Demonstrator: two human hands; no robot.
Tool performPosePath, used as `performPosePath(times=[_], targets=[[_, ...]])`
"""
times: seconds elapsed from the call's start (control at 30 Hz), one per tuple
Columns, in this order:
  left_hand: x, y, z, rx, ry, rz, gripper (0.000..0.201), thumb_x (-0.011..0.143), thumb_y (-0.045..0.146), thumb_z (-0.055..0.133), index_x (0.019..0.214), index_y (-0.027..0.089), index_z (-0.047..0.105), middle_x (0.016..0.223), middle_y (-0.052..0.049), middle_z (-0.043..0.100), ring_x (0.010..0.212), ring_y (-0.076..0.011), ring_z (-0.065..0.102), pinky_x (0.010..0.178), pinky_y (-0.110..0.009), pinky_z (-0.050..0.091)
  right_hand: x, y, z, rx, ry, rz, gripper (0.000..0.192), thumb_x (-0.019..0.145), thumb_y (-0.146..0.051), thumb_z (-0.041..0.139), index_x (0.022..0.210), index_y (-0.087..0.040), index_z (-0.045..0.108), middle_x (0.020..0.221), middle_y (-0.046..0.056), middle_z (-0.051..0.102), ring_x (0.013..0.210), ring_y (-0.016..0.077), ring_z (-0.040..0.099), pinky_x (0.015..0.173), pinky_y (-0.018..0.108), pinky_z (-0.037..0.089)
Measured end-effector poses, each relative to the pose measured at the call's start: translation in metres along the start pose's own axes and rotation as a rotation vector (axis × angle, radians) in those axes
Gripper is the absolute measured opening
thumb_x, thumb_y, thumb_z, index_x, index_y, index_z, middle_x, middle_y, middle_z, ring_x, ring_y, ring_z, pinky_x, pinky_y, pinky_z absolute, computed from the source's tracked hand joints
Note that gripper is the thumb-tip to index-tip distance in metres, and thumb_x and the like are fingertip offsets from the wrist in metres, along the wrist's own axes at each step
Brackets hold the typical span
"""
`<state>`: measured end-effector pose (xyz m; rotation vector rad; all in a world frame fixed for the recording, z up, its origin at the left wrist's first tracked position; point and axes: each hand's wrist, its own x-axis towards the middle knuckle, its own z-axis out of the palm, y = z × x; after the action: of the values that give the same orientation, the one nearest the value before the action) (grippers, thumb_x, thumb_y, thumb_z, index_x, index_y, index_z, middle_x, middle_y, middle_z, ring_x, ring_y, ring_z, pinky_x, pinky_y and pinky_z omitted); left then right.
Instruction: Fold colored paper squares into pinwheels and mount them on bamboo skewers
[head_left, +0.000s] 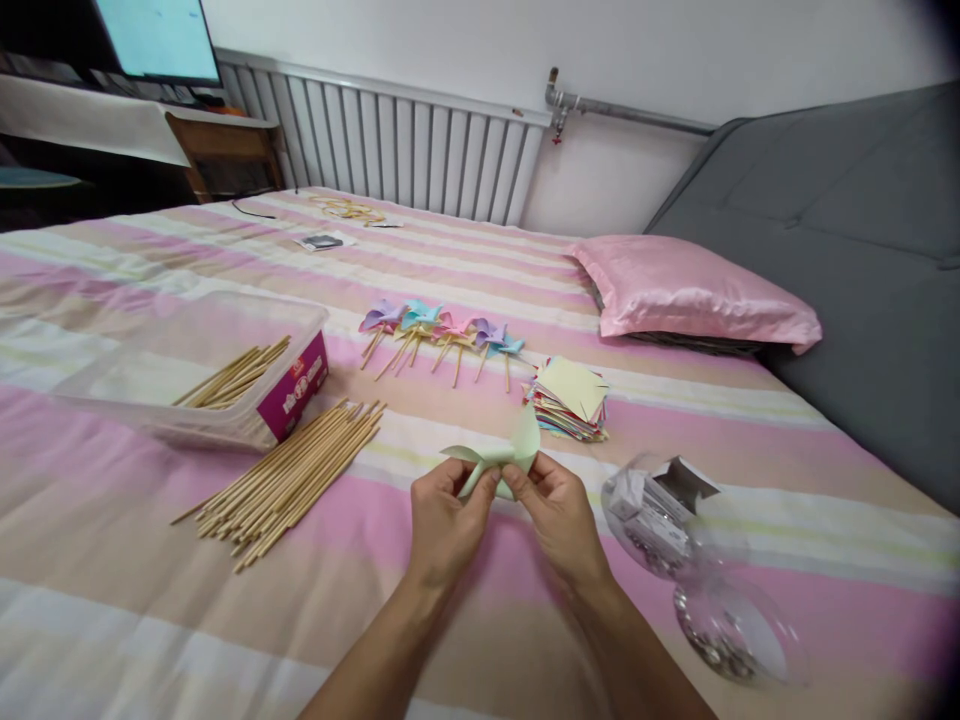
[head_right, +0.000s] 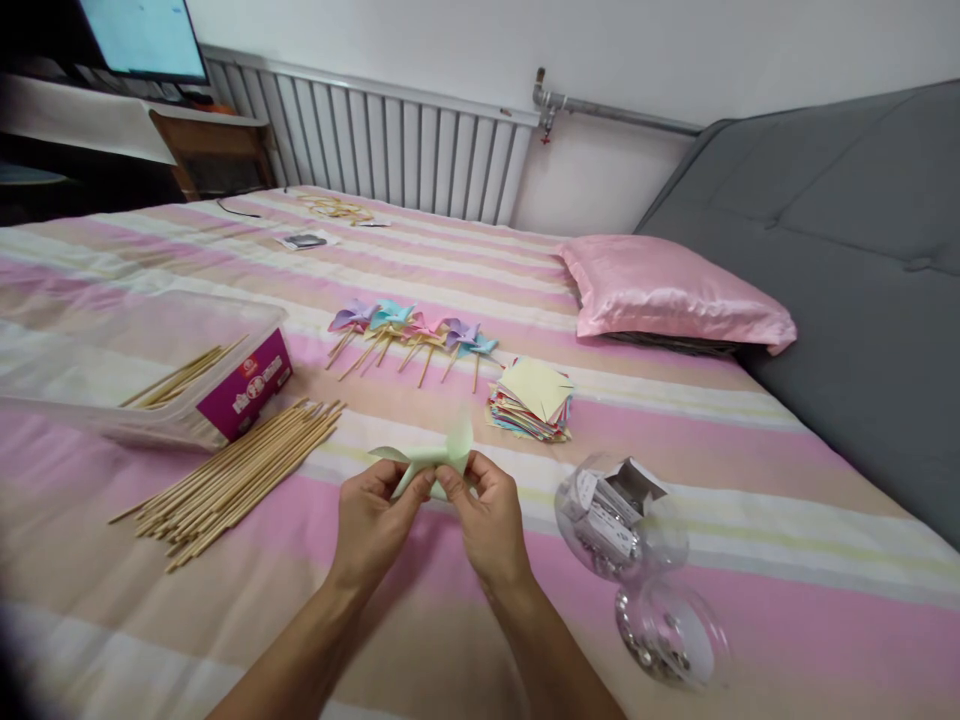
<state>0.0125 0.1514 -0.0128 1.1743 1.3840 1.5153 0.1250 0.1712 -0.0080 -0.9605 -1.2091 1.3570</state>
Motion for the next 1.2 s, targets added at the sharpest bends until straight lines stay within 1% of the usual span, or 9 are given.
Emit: performPosePath(times=[0.2,0.4,0.6,0.7,0.77,0.9,0.97,1.07,1.2], targets=[[0.000,0.000,0.001,-0.051,-0.018,-0.007,0.014,0.072,0.028,0.065,0.069,0.014,0.067,0.065,-0.002,0.067,0.062,-0.0146,0.058,0.059,-0.023,0.045,0.001,0.001,-0.001,0.027,0.017,0.006,0.026,0.073,-0.038,0.067,0.088,-0.017,0.067,0.090,0.006,0.070,0.083,0.0199,0.062,0.078,0.032,0.048],[0.003,0.001,0.003,-0.188,-0.121,-0.074,0.013,0.073,0.028,0.065,0.071,0.015,0.065,0.064,0.000,0.063,0.061,-0.0124,0.055,0.059,-0.022,0.045,0.000,-0.003,-0.004,0.048,0.022,0.029,0.024,0.075,-0.035,0.066,0.091,-0.017,0.066,0.091,0.005,0.070,0.083,0.0185,0.062,0.080,0.031,0.046],[0.006,0.001,0.002,-0.265,-0.222,-0.126,0.019,0.069,0.032,0.068,0.070,0.014,0.065,0.064,0.001,0.060,0.060,-0.0114,0.052,0.057,-0.022,0.042,-0.002,-0.004,-0.002,-0.037,0.047,-0.007,0.025,0.078,-0.036,0.060,0.094,-0.017,0.063,0.091,0.004,0.069,0.085,0.0185,0.061,0.079,0.029,0.046],[0.007,0.002,0.002,-0.269,-0.217,-0.166,0.021,0.064,0.032,0.072,0.063,0.013,0.064,0.059,0.002,0.058,0.055,-0.0095,0.049,0.053,-0.020,0.038,-0.002,-0.005,-0.002,-0.089,0.049,-0.017,0.025,0.079,-0.036,0.058,0.094,-0.016,0.063,0.091,0.005,0.068,0.084,0.0187,0.061,0.077,0.029,0.046],[0.007,0.004,0.001,-0.262,-0.196,-0.197,0.021,0.062,0.031,0.073,0.061,0.012,0.063,0.055,0.003,0.056,0.052,-0.0080,0.046,0.051,-0.020,0.035,-0.001,-0.006,-0.005,-0.126,0.026,-0.026,0.025,0.078,-0.036,0.059,0.092,-0.016,0.064,0.087,0.004,0.068,0.081,0.0183,0.060,0.075,0.029,0.046],[0.009,0.009,-0.003,-0.259,-0.169,-0.245,0.019,0.063,0.029,0.071,0.062,0.012,0.063,0.053,0.004,0.054,0.050,-0.0072,0.044,0.050,-0.019,0.033,0.001,-0.011,-0.013,-0.090,-0.109,0.035,0.030,0.079,-0.039,0.058,0.095,-0.015,0.067,0.087,0.005,0.069,0.080,0.0190,0.061,0.073,0.030,0.047],[0.010,0.010,-0.004,-0.244,-0.154,-0.249,0.019,0.063,0.029,0.070,0.058,0.012,0.061,0.051,0.004,0.053,0.049,-0.0070,0.043,0.049,-0.019,0.032,0.002,-0.013,-0.015,-0.114,-0.150,0.038,0.030,0.079,-0.039,0.059,0.096,-0.015,0.067,0.089,0.005,0.070,0.083,0.0200,0.062,0.075,0.031,0.047],[0.011,0.010,-0.006,-0.225,-0.163,-0.242,0.021,0.062,0.029,0.071,0.055,0.013,0.059,0.049,0.005,0.051,0.047,-0.0068,0.042,0.048,-0.019,0.031,0.001,-0.015,-0.017,-0.214,-0.145,0.012,0.027,0.075,-0.036,0.064,0.091,-0.015,0.069,0.090,0.006,0.071,0.085,0.0209,0.062,0.078,0.031,0.046],[0.011,0.008,-0.007,-0.222,-0.228,-0.242,0.019,0.061,0.027,0.071,0.056,0.013,0.058,0.050,0.005,0.049,0.047,-0.0064,0.041,0.047,-0.019,0.030,0.000,-0.015,-0.017,-0.211,-0.129,0.035,0.026,0.074,-0.035,0.065,0.089,-0.015,0.071,0.089,0.007,0.072,0.080,0.0203,0.064,0.073,0.030,0.047]])
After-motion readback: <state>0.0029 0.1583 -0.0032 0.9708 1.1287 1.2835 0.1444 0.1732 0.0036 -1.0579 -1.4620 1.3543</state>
